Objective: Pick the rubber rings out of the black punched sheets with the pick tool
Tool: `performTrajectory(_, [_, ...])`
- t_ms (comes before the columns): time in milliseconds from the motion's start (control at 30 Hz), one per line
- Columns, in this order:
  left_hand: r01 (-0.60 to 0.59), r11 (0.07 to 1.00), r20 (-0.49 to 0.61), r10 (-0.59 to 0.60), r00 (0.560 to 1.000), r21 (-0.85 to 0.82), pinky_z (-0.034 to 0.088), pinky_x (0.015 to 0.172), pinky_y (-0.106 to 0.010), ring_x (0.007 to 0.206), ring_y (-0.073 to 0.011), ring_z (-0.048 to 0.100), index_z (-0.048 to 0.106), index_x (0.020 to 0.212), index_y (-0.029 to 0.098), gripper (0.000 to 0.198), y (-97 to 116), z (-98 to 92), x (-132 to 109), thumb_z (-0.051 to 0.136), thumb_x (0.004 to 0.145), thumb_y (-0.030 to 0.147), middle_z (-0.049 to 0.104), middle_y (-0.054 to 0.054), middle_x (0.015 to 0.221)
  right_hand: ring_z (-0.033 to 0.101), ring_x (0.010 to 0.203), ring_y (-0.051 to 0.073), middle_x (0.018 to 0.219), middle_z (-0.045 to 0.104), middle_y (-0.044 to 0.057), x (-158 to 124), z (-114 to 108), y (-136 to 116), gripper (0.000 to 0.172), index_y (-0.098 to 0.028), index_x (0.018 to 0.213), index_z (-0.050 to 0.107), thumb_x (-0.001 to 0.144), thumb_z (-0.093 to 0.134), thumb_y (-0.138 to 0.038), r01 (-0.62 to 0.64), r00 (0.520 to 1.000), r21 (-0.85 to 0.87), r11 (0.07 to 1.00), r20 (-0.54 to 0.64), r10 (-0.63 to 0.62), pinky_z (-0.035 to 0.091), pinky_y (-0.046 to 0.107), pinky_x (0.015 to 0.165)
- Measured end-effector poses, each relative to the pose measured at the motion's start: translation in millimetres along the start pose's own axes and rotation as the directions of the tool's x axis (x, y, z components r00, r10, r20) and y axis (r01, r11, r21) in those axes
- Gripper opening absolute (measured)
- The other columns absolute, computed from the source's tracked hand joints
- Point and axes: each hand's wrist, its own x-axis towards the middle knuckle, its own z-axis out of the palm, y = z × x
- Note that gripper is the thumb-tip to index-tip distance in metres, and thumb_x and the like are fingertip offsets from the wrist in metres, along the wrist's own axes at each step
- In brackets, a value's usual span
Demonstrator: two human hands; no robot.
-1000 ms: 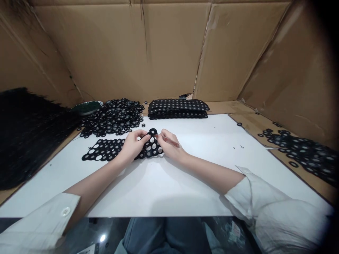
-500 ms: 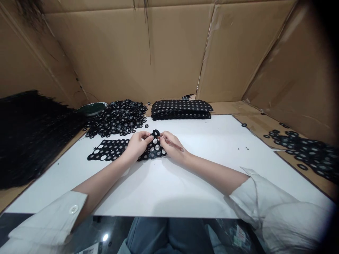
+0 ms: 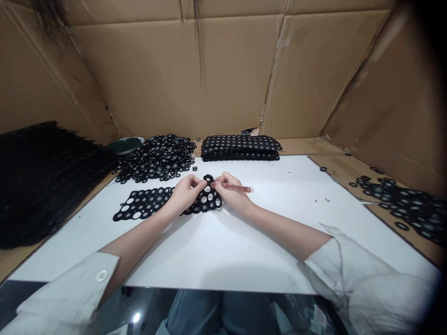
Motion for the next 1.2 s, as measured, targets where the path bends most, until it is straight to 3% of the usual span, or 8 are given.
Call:
performTrajectory(100, [-0.016,1.000,-0.025,0.016,1.000,0.003,0.037,0.064,-0.026,0.069,-0.0160,0.051,0.053,0.072,0.017,0.026,-2.6,-4.2,2.8,0.050,0.071,0.043,0.057,-0.002,0.073,0.052,0.071,0.012,0.073,0.056,-0.002,-1.2,1.0,-0.8,0.019,-0.019,0.067,0.042,0.076,0.047,-0.035,-0.007,1.000,0.137,0.991,0.001,0.007,0.038,0.024,0.064])
performTrajectory(233, [-0.087,0.995,0.000,0.087,0.996,0.047,0.037,0.065,-0.025,0.070,-0.0159,0.053,0.057,0.097,0.019,0.031,-4.1,-8.4,3.5,0.047,0.074,0.037,0.060,-0.001,0.076,0.056,0.081,0.014,0.080,0.059,0.000,-3.0,3.2,-2.2,0.021,-0.020,0.065,0.038,0.078,0.047,-0.033,-0.004,1.000,0.267,0.964,-0.007,0.006,0.041,0.028,0.073])
performTrajectory(433, [-0.169,0.984,0.002,0.169,0.986,0.063,0.036,0.062,-0.024,0.065,-0.0147,0.051,0.059,0.088,0.019,0.025,-5.1,-9.3,4.4,0.045,0.074,0.033,0.057,0.002,0.067,0.057,0.085,0.014,0.085,0.060,0.001,-5.6,4.2,-5.6,0.023,-0.020,0.065,0.034,0.078,0.047,-0.034,-0.004,1.000,0.409,0.912,0.004,0.003,0.044,0.031,0.076])
performTrajectory(667, [-0.116,0.993,-0.003,0.116,0.993,0.001,0.035,0.059,-0.024,0.059,-0.0128,0.046,0.056,0.083,0.019,0.021,1.5,-9.9,1.8,0.047,0.071,0.033,0.051,0.004,0.059,0.055,0.085,0.014,0.090,0.058,0.000,-7.3,3.4,-7.0,0.022,-0.021,0.070,0.034,0.081,0.044,-0.038,0.004,1.000,0.319,0.948,0.027,-0.013,0.043,0.028,0.073])
performTrajectory(900, [-0.167,0.986,-0.066,0.166,0.984,-0.010,0.036,0.071,-0.026,0.074,-0.0150,0.049,0.056,0.074,0.018,0.016,-0.4,-3.4,0.8,0.046,0.074,0.032,0.058,0.000,0.076,0.048,0.065,0.011,0.076,0.053,-0.003,-7.9,2.5,-6.3,0.020,-0.021,0.072,0.035,0.082,0.040,-0.038,0.032,0.999,0.131,0.991,0.019,-0.034,0.036,0.023,0.057])
performTrajectory(1033, [-0.113,0.993,-0.121,0.109,0.987,-0.027,0.036,0.077,-0.028,0.081,-0.0164,0.051,0.055,0.073,0.019,0.014,2.2,6.4,-5.9,0.047,0.075,0.029,0.059,0.000,0.080,0.041,0.052,0.009,0.061,0.043,-0.006,-7.2,2.5,-7.0,0.018,-0.022,0.073,0.033,0.082,0.038,-0.037,0.005,0.999,0.005,1.000,0.043,-0.006,0.031,0.021,0.047])
performTrajectory(1200, [-0.021,0.999,-0.129,0.016,0.992,-0.036,0.036,0.080,-0.030,0.091,-0.0190,0.050,0.055,0.077,0.019,0.013,5.8,13.8,-10.7,0.048,0.074,0.030,0.055,-0.003,0.094,0.041,0.054,0.010,0.059,0.041,-0.006,-3.0,1.6,-4.9,0.016,-0.022,0.071,0.034,0.082,0.039,-0.033,0.051,0.999,-0.074,0.996,-0.007,-0.052,0.030,0.021,0.049])
